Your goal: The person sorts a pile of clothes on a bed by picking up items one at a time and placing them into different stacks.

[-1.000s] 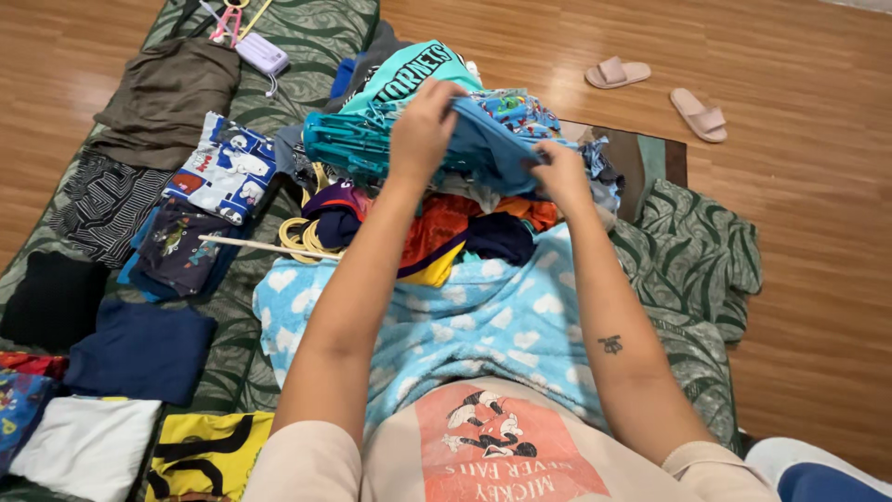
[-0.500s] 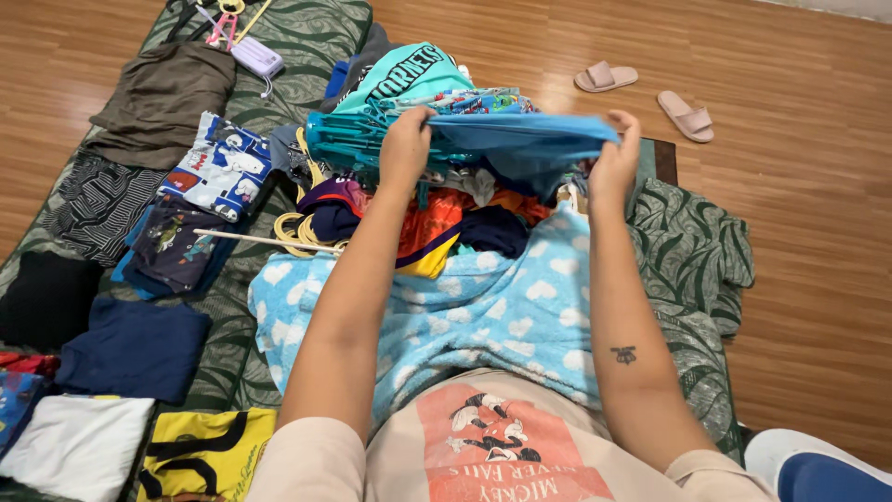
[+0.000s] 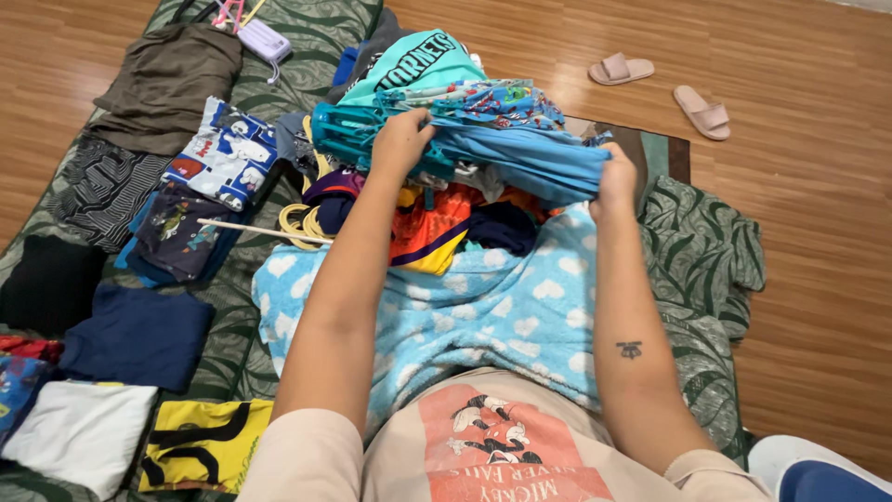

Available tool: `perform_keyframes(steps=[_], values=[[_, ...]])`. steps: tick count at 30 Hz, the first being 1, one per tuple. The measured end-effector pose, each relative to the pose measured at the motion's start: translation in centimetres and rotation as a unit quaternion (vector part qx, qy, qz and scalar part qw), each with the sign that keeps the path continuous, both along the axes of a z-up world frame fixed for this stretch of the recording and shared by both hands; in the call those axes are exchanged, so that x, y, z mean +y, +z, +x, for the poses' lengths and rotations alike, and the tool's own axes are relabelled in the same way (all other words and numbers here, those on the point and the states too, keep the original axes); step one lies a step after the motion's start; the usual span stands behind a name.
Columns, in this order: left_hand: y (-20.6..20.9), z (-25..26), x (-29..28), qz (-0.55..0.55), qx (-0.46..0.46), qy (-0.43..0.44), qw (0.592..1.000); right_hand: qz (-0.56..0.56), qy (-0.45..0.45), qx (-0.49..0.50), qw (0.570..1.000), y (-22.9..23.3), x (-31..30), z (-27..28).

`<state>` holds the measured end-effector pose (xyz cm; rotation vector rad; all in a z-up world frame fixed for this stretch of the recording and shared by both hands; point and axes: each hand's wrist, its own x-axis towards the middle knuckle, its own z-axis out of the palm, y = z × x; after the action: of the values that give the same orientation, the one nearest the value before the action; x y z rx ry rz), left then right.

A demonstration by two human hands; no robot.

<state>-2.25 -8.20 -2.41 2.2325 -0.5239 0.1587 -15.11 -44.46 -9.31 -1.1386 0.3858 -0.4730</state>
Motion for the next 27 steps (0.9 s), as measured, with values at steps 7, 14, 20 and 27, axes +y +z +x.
perform_keyframes(steps=[7,14,20,27], values=[[3.4,0.0,-3.9,-0.32,-0.037,-0.066,0.944,-0.033,0.096,0.008,0.995,5.5,1.2,-2.1],[6.1,-4.0,-6.4,-0.287,-0.06,-0.039,0.955,-0.242,0.014,-0.072,0.967,3.8,-1.9,-2.1],[5.2,-3.2,-5.9,-0.058,-0.3,-0.026,0.952,-0.247,0.027,0.045,0.968,7.8,-3.4,-5.8],[1.3,0.9,-9.3,0.045,-0.17,0.094,0.98,-0.525,0.008,0.224,0.821,10.7,-0.9,-5.9]])
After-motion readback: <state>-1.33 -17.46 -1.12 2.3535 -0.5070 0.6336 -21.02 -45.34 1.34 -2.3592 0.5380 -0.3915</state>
